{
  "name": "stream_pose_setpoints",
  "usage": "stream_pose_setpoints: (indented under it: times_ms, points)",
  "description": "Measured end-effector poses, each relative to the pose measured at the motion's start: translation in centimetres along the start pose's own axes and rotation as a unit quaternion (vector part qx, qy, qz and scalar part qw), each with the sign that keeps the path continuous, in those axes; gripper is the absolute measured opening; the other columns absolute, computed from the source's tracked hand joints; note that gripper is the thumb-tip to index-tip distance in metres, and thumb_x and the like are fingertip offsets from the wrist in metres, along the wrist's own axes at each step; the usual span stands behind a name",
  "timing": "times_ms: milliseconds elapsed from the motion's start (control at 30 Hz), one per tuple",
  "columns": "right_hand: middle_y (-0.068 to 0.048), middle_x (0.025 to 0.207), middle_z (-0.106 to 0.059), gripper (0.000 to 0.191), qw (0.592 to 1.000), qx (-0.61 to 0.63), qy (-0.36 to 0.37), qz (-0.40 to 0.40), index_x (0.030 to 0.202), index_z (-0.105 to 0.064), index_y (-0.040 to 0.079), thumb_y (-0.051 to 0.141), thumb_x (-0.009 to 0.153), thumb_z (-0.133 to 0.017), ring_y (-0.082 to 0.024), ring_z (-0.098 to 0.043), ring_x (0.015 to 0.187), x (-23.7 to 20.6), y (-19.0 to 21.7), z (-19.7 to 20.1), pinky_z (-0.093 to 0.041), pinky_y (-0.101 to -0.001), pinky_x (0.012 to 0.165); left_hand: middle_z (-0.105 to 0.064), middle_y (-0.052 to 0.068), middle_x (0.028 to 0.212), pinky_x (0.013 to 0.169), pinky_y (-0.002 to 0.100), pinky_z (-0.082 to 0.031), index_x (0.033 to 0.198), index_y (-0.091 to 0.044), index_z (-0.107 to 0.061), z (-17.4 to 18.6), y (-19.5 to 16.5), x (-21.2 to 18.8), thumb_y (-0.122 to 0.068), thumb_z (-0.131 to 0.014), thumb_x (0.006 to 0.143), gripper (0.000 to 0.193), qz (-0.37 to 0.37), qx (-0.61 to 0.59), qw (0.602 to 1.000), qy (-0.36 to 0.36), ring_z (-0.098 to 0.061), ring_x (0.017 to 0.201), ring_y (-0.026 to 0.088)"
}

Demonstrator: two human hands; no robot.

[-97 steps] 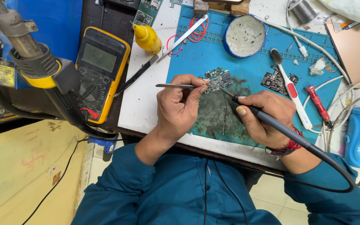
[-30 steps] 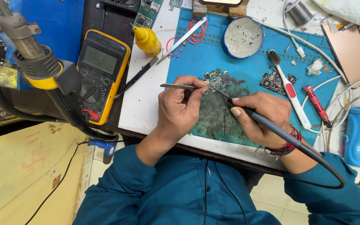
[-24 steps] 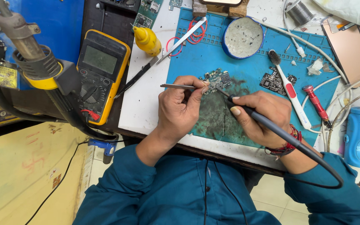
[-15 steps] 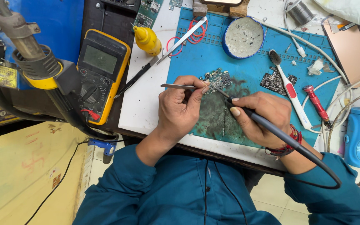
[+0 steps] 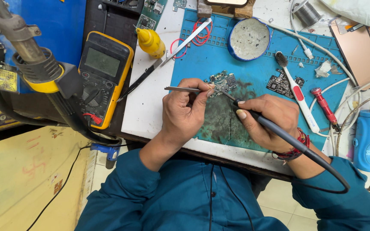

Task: The person uses a soldering iron and tweezers to apply solder to a small circuit board. They hold the board with tweezers in the left hand and apply the soldering iron with the right hand, working on specific points on the board throughout the clip.

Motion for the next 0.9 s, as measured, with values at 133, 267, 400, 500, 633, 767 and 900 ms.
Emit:
stream_pose_setpoints:
  times_ms: [133,267,400,500,633,767,900]
  points:
    - [-0.011,0.079,-0.069,0.017,1.000,-0.003,0.002,-0.005,0.101,-0.070,0.002,0.006,0.089,-0.081,-0.022,-0.062,0.062,0.03,-0.01,-0.02,-0.046,-0.0321,0.057,-0.075,0.004,0.095,0.060,0.021,-0.048,0.109,-0.004,-0.064,0.06,0.01,0.03,-0.002,-0.069,0.103,0.007,-0.003,-0.003,1.000,0.002,-0.059,0.068,0.003]
    - [-0.012,0.081,-0.069,0.016,1.000,-0.009,-0.003,-0.005,0.100,-0.070,0.002,0.006,0.089,-0.081,-0.022,-0.063,0.063,-0.04,0.09,-0.07,-0.046,-0.0323,0.058,-0.075,0.004,0.094,0.059,0.021,-0.048,0.108,-0.004,-0.064,0.09,0.05,-0.02,-0.001,-0.069,0.103,0.007,-0.006,0.006,1.000,-0.002,-0.059,0.067,0.003]
    - [-0.012,0.080,-0.069,0.015,1.000,-0.008,-0.001,-0.003,0.100,-0.070,0.002,0.006,0.089,-0.080,-0.022,-0.063,0.063,-0.03,0.02,-0.12,-0.046,-0.0322,0.057,-0.075,0.004,0.093,0.059,0.021,-0.048,0.108,-0.004,-0.064,0.11,0.11,-0.03,-0.001,-0.069,0.103,0.008,-0.006,0.008,1.000,-0.003,-0.059,0.067,0.003]
    - [-0.012,0.081,-0.070,0.015,1.000,0.001,0.000,0.001,0.100,-0.070,0.002,0.005,0.090,-0.080,-0.022,-0.064,0.064,0.00,-0.04,-0.10,-0.047,-0.0320,0.058,-0.075,0.004,0.095,0.060,0.021,-0.048,0.108,-0.004,-0.064,0.04,0.10,-0.03,-0.001,-0.069,0.103,0.008,-0.003,0.003,1.000,-0.002,-0.059,0.067,0.003]
    - [-0.012,0.080,-0.069,0.015,1.000,-0.002,-0.009,-0.016,0.100,-0.070,0.001,0.004,0.089,-0.080,-0.021,-0.063,0.062,-0.16,-0.07,-0.11,-0.046,-0.0316,0.058,-0.076,0.005,0.096,0.059,0.021,-0.048,0.108,-0.004,-0.064,0.01,-0.01,-0.01,-0.001,-0.069,0.103,0.008,-0.005,0.003,1.000,-0.003,-0.059,0.067,0.003]
    - [-0.014,0.085,-0.070,0.015,1.000,0.004,-0.027,-0.011,0.101,-0.069,-0.001,0.003,0.090,-0.079,-0.021,-0.064,0.064,-0.48,-0.54,0.01,-0.048,-0.0309,0.059,-0.076,0.005,0.095,0.059,0.021,-0.048,0.108,-0.003,-0.063,0.01,0.06,0.00,-0.001,-0.069,0.102,0.008,-0.003,0.003,1.000,-0.005,-0.059,0.067,0.003]
    - [-0.014,0.090,-0.071,0.015,0.999,0.001,-0.045,-0.021,0.105,-0.069,0.000,0.003,0.092,-0.078,-0.023,-0.069,0.072,-0.80,-0.78,0.18,-0.051,-0.0291,0.061,-0.075,0.005,0.091,0.059,0.021,-0.048,0.106,-0.002,-0.064,0.03,0.03,0.01,-0.003,-0.069,0.102,0.007,0.013,-0.006,1.000,0.002,-0.060,0.066,0.003]
Point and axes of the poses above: each hand's wrist, its own x-axis towards the middle knuckle, its own z-axis out of the back of the hand, y = z × x, the point moved 1 cm from there along x, towards the middle knuckle
